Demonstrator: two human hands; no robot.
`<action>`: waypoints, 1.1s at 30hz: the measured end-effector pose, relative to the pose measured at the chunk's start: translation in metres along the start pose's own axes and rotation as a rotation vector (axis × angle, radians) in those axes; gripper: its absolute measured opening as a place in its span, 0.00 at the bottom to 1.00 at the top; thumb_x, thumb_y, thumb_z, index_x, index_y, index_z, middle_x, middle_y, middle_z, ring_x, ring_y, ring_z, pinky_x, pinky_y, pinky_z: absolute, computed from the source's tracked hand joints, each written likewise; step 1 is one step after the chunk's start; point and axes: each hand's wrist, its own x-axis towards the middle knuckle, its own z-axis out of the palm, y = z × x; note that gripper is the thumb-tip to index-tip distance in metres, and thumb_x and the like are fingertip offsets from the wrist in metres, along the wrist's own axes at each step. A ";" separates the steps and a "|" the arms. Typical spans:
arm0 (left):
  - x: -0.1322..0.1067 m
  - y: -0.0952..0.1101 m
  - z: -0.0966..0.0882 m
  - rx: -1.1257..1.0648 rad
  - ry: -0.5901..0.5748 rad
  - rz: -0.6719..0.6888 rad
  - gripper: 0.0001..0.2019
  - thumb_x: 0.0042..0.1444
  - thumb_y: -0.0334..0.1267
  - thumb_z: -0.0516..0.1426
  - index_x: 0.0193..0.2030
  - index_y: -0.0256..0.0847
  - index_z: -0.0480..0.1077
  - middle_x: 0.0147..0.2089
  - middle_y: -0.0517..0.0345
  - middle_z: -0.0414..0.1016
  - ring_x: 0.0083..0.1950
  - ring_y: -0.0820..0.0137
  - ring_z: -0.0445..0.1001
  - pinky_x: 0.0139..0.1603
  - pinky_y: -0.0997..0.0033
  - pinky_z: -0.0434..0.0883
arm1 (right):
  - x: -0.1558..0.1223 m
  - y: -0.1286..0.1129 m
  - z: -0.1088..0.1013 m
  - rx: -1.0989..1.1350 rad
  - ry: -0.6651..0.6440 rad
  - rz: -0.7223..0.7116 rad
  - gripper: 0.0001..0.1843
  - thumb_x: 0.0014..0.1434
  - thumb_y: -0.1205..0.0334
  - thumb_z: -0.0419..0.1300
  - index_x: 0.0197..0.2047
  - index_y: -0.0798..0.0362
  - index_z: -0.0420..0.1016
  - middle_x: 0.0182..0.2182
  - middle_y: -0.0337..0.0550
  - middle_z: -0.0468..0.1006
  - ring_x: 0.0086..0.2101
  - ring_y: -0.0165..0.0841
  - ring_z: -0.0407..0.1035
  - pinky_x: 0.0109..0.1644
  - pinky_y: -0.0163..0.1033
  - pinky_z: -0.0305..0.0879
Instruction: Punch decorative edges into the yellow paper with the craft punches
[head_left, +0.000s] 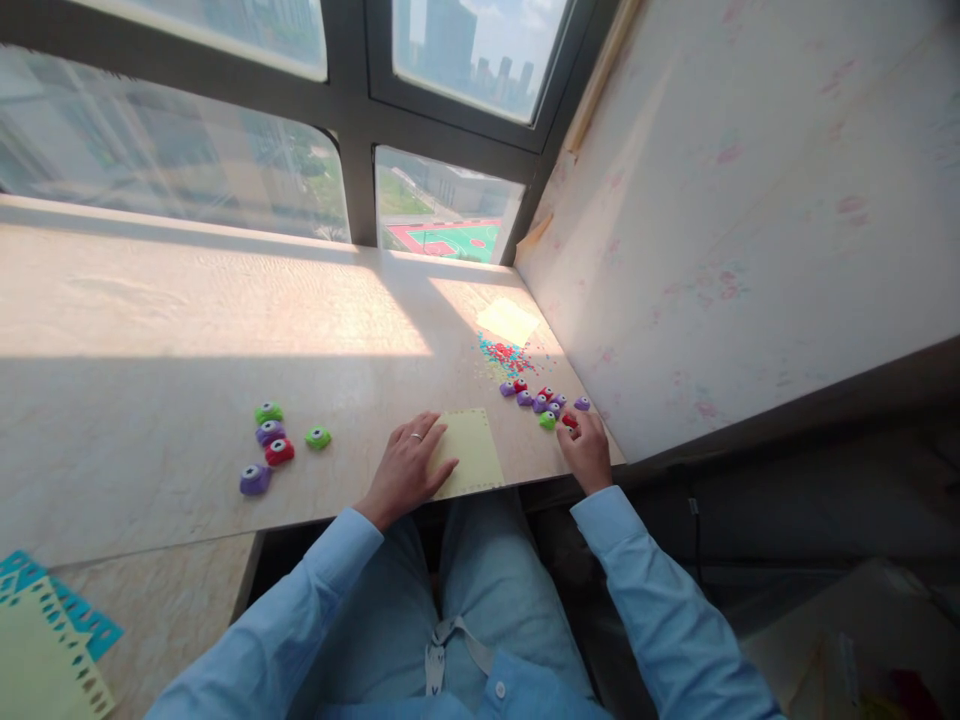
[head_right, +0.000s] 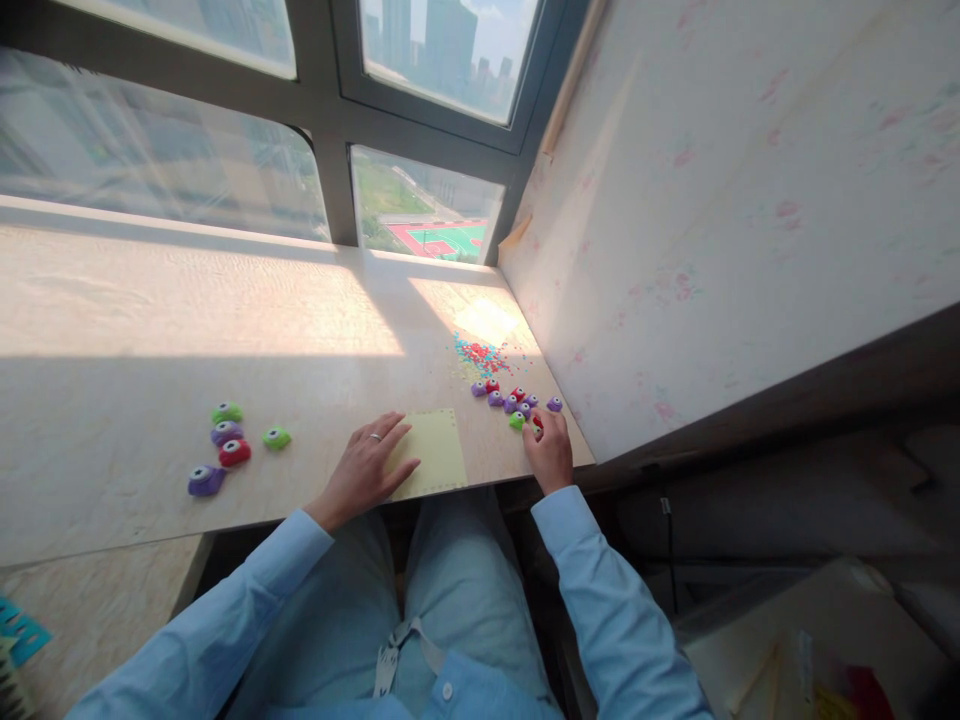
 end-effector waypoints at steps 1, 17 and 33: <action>0.000 0.001 -0.001 0.017 -0.021 0.023 0.24 0.60 0.50 0.55 0.59 0.40 0.66 0.65 0.40 0.65 0.68 0.51 0.61 0.64 0.46 0.62 | 0.005 -0.001 0.002 -0.022 -0.012 -0.017 0.16 0.57 0.60 0.56 0.47 0.53 0.76 0.42 0.53 0.74 0.36 0.40 0.68 0.47 0.49 0.68; 0.002 -0.002 0.001 0.023 -0.047 0.025 0.17 0.61 0.49 0.56 0.52 0.44 0.73 0.59 0.45 0.73 0.65 0.54 0.66 0.63 0.46 0.63 | 0.049 0.008 0.006 -0.110 -0.188 -0.136 0.08 0.53 0.69 0.59 0.32 0.48 0.78 0.33 0.47 0.78 0.35 0.39 0.71 0.40 0.43 0.66; 0.002 0.000 0.000 0.040 -0.054 0.002 0.18 0.62 0.47 0.55 0.55 0.41 0.70 0.60 0.45 0.73 0.64 0.56 0.68 0.64 0.50 0.62 | 0.015 -0.043 0.009 0.275 -0.492 -0.354 0.07 0.58 0.63 0.59 0.37 0.49 0.78 0.38 0.45 0.81 0.41 0.40 0.74 0.49 0.46 0.68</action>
